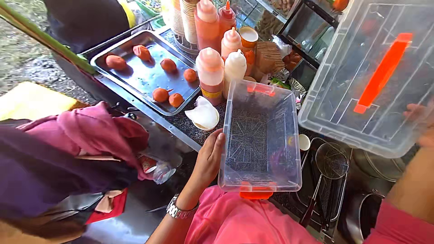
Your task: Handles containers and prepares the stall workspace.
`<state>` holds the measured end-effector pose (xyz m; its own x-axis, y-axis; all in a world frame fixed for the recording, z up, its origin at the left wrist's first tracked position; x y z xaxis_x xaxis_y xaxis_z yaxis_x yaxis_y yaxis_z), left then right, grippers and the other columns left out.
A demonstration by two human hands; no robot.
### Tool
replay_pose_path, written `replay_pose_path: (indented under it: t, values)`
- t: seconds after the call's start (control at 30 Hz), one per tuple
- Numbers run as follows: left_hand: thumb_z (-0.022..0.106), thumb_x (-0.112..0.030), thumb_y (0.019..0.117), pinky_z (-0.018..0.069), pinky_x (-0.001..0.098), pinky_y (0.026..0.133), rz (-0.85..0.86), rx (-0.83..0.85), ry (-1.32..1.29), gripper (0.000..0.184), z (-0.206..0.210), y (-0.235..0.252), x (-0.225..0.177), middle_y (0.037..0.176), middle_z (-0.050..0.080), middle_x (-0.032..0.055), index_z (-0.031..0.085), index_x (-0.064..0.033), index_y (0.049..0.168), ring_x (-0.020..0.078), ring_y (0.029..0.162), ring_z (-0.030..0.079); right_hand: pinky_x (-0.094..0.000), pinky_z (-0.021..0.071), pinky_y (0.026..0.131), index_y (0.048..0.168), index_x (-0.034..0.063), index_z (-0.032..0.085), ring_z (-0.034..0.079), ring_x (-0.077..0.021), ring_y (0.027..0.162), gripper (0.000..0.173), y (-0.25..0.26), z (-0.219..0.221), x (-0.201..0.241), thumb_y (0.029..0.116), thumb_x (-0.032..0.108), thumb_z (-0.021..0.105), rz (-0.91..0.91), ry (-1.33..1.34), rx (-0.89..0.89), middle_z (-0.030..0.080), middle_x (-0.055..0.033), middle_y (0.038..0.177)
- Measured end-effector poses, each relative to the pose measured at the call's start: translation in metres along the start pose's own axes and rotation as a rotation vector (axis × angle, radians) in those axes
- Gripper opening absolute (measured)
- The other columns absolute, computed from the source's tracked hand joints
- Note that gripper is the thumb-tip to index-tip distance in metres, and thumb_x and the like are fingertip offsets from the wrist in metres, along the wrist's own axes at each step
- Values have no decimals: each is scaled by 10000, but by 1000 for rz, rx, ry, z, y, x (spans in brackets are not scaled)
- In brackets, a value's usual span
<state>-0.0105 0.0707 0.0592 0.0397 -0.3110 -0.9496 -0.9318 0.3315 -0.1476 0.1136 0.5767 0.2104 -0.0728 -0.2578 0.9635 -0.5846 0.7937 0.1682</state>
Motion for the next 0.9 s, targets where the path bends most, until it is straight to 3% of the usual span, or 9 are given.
replay_pose_path:
  t: [0.07,0.17,0.3,0.43,0.5,0.57,0.67,0.77,0.9]
  values:
    - [250,-426,1102,545,274,816,-27,31,-87,550,2,5,3,1116,658,57,528,-82,1430,77,917,646,-189,579,645,1296,234,518,656,1,689,213,-45,46,2,1107,274,429,167,20,73,645,143,843]
    - [183,-432,1108,553,254,741,-87,74,-202,590,2,13,3,1011,651,31,544,-73,1405,69,825,643,-215,589,578,1276,148,553,663,-40,605,248,-102,104,-23,1107,161,373,358,68,258,677,84,752]
    - [252,-442,1106,552,232,649,-157,119,-267,551,2,22,-3,897,651,15,548,-46,1351,59,721,639,-280,615,582,1361,4,548,691,-118,639,307,-149,149,-48,1082,90,454,520,81,375,714,-45,903]
    - [505,-394,1042,585,274,731,-140,189,-228,559,2,27,-7,1054,687,63,458,-17,1452,86,844,690,-257,580,550,1326,-21,573,672,-110,655,291,-163,163,-58,1081,116,500,541,-6,320,693,-76,956]
    - [607,-360,1006,606,300,820,-113,236,-195,615,3,31,-5,1122,700,90,430,-10,1479,107,918,714,-240,575,725,1302,-16,607,676,-83,842,300,-167,165,-58,1073,162,531,431,-171,286,692,-80,1066]
    - [635,-319,1001,610,313,846,-90,280,-158,616,3,35,-4,1145,710,101,421,-7,1487,121,940,724,-401,507,1001,1334,-48,624,610,-252,1162,390,-169,164,-62,1044,210,584,285,-367,247,612,-209,1306]
    - [689,-294,958,612,312,800,-87,324,-181,643,3,45,-2,1105,714,100,428,1,1466,126,905,724,-473,483,1031,1370,-74,588,540,-390,1237,447,-172,165,-75,1024,205,629,297,-442,214,462,-320,1439]
    - [757,-222,888,622,321,781,-182,387,-343,671,3,53,1,1070,704,104,396,8,1405,150,895,728,-391,514,1031,1455,-25,496,626,-240,1204,455,-177,167,-84,1055,179,569,459,-244,247,592,-216,1380]
    - [725,-119,886,630,329,753,-297,435,-490,421,7,57,5,960,746,94,570,31,1248,163,835,742,-313,535,984,1435,-27,508,661,-151,1117,407,-180,166,-89,1064,136,537,474,-99,229,657,-165,1280]
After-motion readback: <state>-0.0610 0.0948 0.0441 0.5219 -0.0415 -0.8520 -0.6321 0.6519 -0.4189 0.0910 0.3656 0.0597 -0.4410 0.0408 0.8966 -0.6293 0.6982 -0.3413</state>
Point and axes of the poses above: each hand's wrist, its own y-axis towards the middle knuckle, its own z-axis out of the palm, x = y × z, the point moved 4 cm from there along y, towards the middle knuckle
